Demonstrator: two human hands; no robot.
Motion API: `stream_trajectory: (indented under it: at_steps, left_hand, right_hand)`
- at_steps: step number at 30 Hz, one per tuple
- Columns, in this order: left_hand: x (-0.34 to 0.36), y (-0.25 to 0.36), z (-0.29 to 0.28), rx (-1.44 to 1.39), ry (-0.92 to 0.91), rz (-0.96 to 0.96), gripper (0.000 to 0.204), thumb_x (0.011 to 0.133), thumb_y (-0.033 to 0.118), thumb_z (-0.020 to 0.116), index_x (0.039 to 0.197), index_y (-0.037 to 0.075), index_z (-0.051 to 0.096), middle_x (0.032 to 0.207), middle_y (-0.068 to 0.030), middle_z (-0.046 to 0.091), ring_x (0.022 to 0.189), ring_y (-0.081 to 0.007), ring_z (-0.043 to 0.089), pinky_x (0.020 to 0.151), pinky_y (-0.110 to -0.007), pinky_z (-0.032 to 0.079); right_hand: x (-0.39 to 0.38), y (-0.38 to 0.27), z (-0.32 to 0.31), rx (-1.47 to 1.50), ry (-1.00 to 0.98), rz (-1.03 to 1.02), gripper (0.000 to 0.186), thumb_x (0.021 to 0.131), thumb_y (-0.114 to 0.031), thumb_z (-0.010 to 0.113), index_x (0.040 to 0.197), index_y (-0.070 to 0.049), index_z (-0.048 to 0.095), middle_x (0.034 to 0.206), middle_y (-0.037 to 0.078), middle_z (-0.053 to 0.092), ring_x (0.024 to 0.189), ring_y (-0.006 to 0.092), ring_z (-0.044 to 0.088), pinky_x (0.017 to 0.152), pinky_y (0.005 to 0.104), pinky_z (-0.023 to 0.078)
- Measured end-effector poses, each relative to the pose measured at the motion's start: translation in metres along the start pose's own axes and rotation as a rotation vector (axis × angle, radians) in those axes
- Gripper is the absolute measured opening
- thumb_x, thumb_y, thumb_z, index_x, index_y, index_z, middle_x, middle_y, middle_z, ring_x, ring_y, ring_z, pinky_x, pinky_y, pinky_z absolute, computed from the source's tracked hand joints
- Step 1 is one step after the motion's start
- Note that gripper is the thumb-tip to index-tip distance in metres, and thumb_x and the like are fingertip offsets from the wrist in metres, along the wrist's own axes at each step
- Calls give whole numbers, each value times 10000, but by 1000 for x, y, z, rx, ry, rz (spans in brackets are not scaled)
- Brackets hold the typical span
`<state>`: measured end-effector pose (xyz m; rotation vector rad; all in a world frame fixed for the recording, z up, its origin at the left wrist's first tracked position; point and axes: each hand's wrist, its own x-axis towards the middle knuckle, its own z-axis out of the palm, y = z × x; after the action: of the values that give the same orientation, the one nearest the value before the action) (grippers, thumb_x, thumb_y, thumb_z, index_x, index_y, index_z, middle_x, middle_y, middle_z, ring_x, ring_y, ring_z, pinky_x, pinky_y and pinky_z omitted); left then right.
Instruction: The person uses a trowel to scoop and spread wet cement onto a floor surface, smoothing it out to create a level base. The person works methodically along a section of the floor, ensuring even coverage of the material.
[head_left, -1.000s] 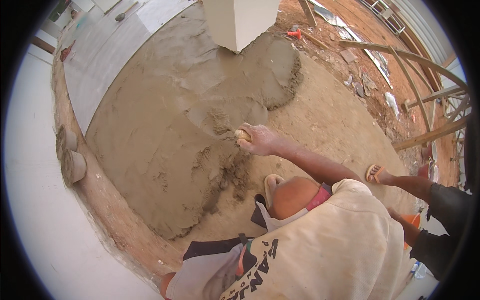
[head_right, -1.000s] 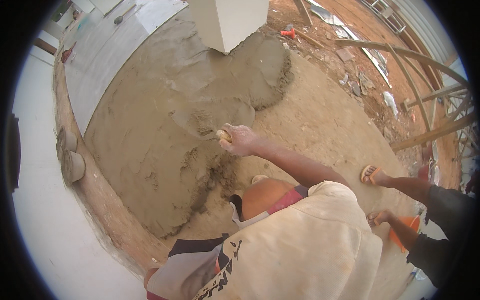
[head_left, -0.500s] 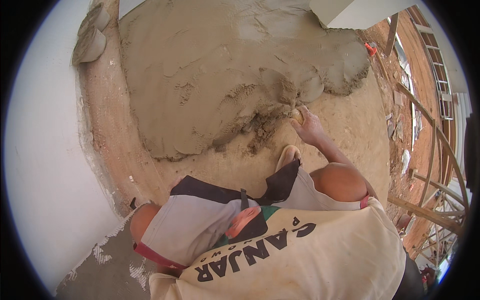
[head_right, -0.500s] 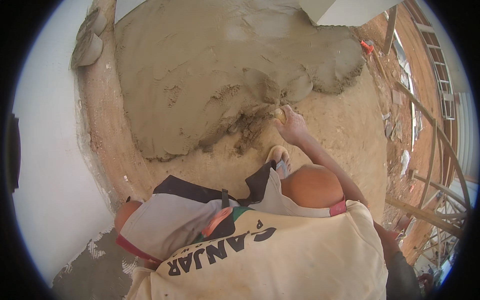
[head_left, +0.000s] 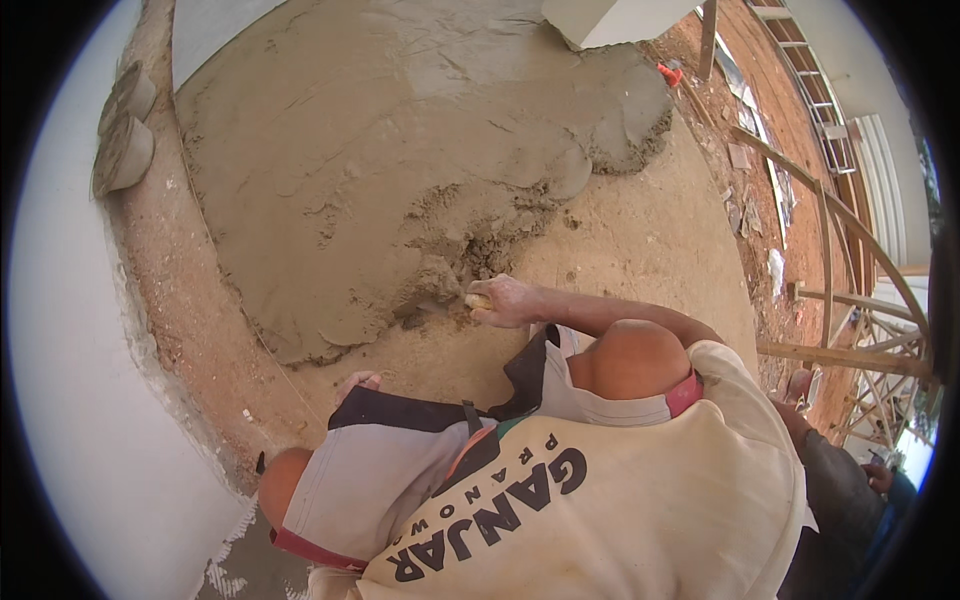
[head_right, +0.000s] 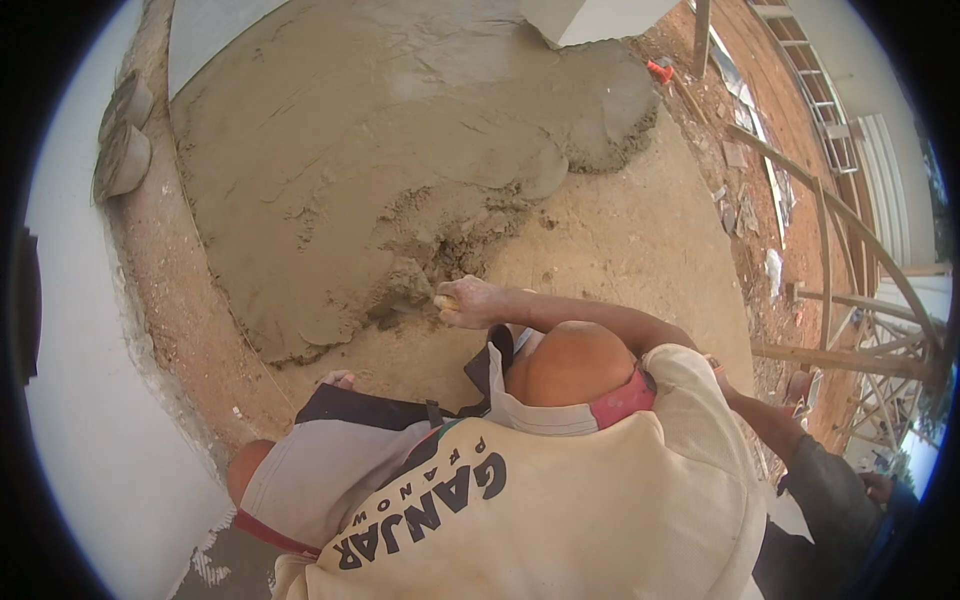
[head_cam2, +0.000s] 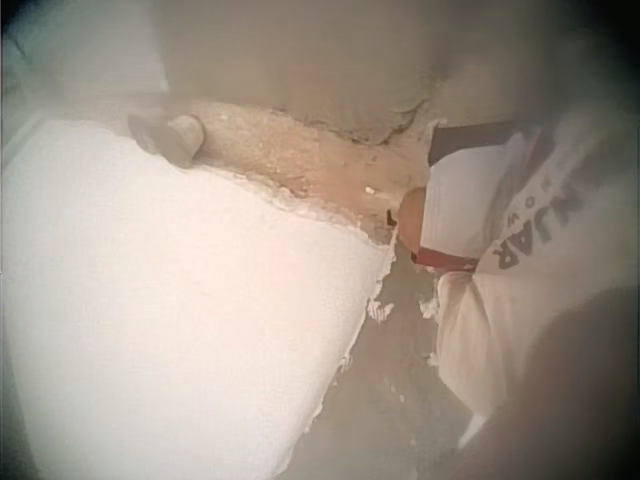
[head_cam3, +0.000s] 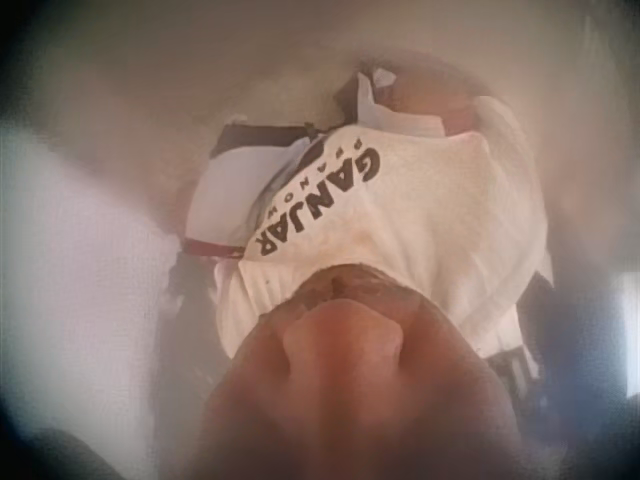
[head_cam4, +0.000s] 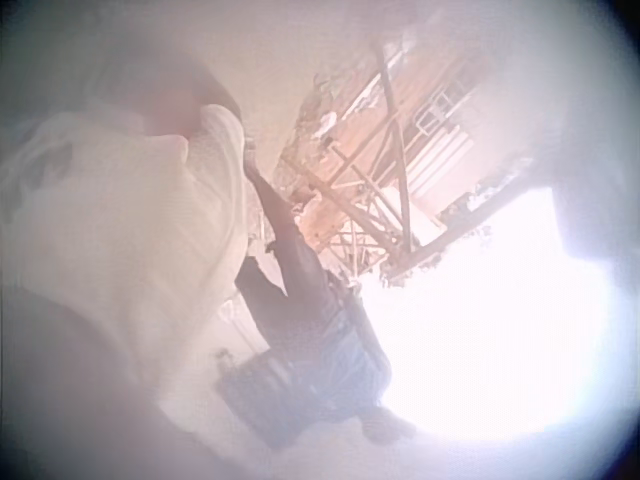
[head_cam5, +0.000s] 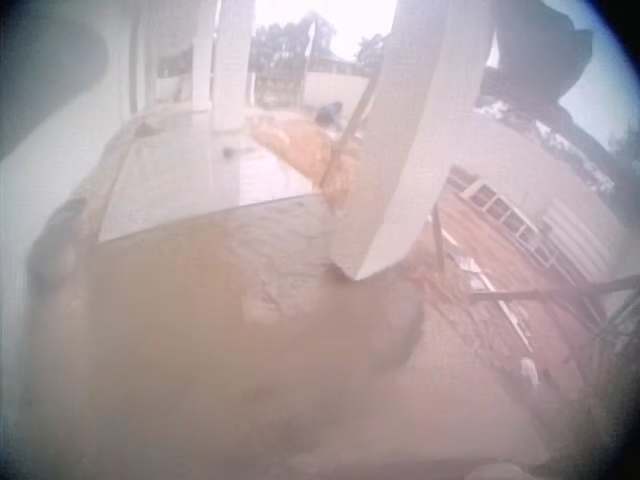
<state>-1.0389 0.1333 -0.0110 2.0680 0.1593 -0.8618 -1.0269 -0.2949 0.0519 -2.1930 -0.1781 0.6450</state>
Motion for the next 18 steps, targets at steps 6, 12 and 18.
stream_trajectory:
  at_steps: [6, 12, 18]
  left_hand:
    - [1, 92, -16, -158, -260, 52, 253, 928, 258, 716, 999, 16, 698, 759, -26, 662, 682, -75, 604, 609, -257, 493]
    - [27, 142, -49, -238, -386, 108, 291, 931, 306, 702, 962, 17, 718, 755, -44, 680, 644, -74, 589, 587, -241, 472]
    - [48, 204, -89, -245, -435, 220, 266, 959, 241, 629, 1021, -8, 697, 702, -86, 684, 569, -103, 582, 558, -256, 464]
  right_hand:
    - [3, -63, -29, 306, -237, 225, 410, 843, -303, 640, 1131, -11, 656, 818, 143, 676, 741, 291, 664, 695, 409, 543]
    - [-18, -85, -26, 688, -247, 396, 225, 830, -260, 637, 961, -84, 681, 695, 21, 587, 587, 120, 567, 529, 291, 471]
    - [-57, -133, -93, 593, -49, 434, 227, 848, -267, 640, 952, -68, 665, 705, 22, 586, 589, 122, 571, 521, 292, 484]
